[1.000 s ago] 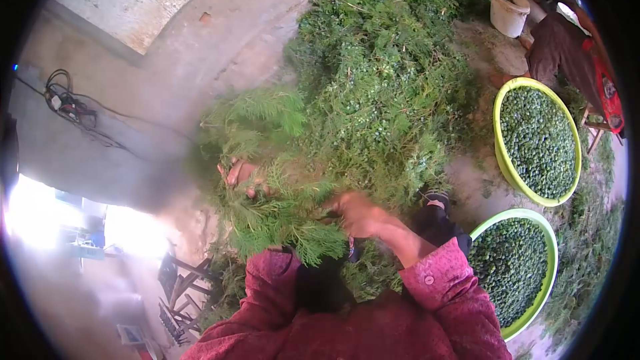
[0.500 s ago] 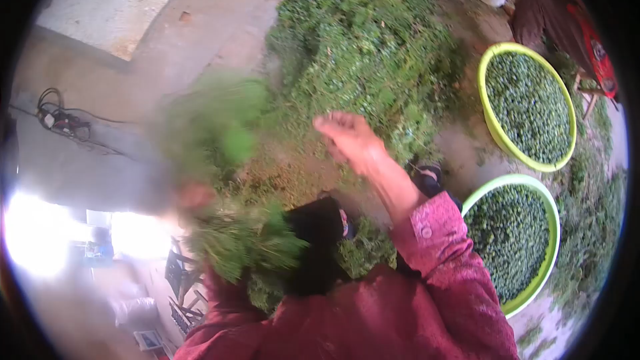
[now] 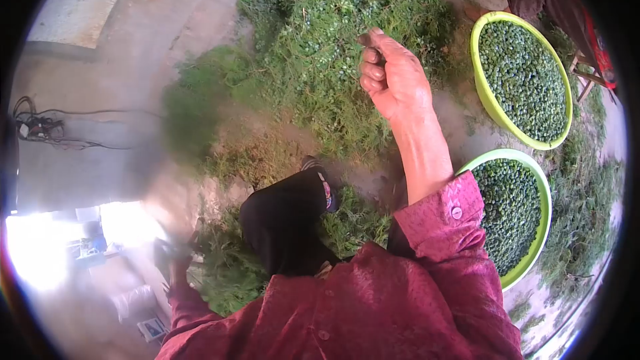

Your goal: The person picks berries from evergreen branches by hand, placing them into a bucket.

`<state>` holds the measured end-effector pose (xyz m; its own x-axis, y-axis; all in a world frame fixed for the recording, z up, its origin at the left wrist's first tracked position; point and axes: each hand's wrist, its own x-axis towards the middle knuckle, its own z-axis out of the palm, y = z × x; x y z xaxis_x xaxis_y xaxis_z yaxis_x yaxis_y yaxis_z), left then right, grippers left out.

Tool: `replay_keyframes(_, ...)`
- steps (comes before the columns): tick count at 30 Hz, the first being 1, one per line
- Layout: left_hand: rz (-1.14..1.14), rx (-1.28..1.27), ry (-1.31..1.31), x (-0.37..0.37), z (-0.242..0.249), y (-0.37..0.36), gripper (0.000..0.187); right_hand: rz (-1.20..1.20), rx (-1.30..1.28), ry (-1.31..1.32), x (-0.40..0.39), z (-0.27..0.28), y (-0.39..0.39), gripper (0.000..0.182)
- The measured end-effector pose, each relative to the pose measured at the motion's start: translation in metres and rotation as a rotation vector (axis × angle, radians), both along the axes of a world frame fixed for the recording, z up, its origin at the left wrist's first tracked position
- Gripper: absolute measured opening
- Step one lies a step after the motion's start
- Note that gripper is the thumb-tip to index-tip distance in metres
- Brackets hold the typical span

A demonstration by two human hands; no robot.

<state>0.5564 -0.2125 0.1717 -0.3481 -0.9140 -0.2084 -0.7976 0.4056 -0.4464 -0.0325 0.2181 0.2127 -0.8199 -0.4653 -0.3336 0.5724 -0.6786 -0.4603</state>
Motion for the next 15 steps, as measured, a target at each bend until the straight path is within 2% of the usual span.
replay_keyframes(2,0.009,0.139,-0.005,-0.052,-0.046,-0.04,0.057,0.034,-0.028,0.022,0.0,-0.004,0.0,0.017)
replay_keyframes(4,0.044,0.269,-0.023,-0.165,-0.057,-0.035,0.057,0.039,-0.021,0.029,0.002,-0.007,0.0,0.018)
replay_keyframes(5,-0.354,0.157,-0.007,-0.247,-0.028,0.013,0.053,0.037,0.011,0.026,0.004,-0.004,0.0,0.018)
replay_keyframes(7,-0.43,0.38,0.073,-0.318,-0.094,0.0,0.044,0.026,0.048,0.013,0.007,-0.001,0.002,0.018)
replay_keyframes(8,-0.447,0.443,0.024,-0.374,-0.098,0.034,0.042,0.029,0.072,0.038,0.007,-0.002,0.003,0.019)
replay_keyframes(9,-0.698,0.472,0.17,-0.392,-0.166,0.019,0.038,0.03,0.098,0.064,0.008,-0.003,0.004,0.02)
replay_keyframes(10,-0.811,0.611,0.033,-0.442,-0.174,0.052,0.03,0.025,0.111,0.054,0.008,-0.003,0.005,0.02)
replay_keyframes(11,-0.799,0.826,0.054,-0.476,-0.189,0.083,0.025,0.025,0.102,0.053,0.008,-0.004,0.006,0.021)
replay_keyframes(12,-0.914,0.735,0.037,-0.502,-0.186,0.119,0.021,0.026,0.092,0.052,0.009,-0.004,0.007,0.023)
replay_keyframes(14,-1.221,0.838,0.442,-0.515,-0.275,0.131,0.019,0.001,0.161,0.054,0.013,-0.001,0.005,0.024)
replay_keyframes(15,-1.223,0.856,0.444,-0.52,-0.286,0.141,0.019,0.004,0.175,0.029,0.014,0.0,0.004,0.025)
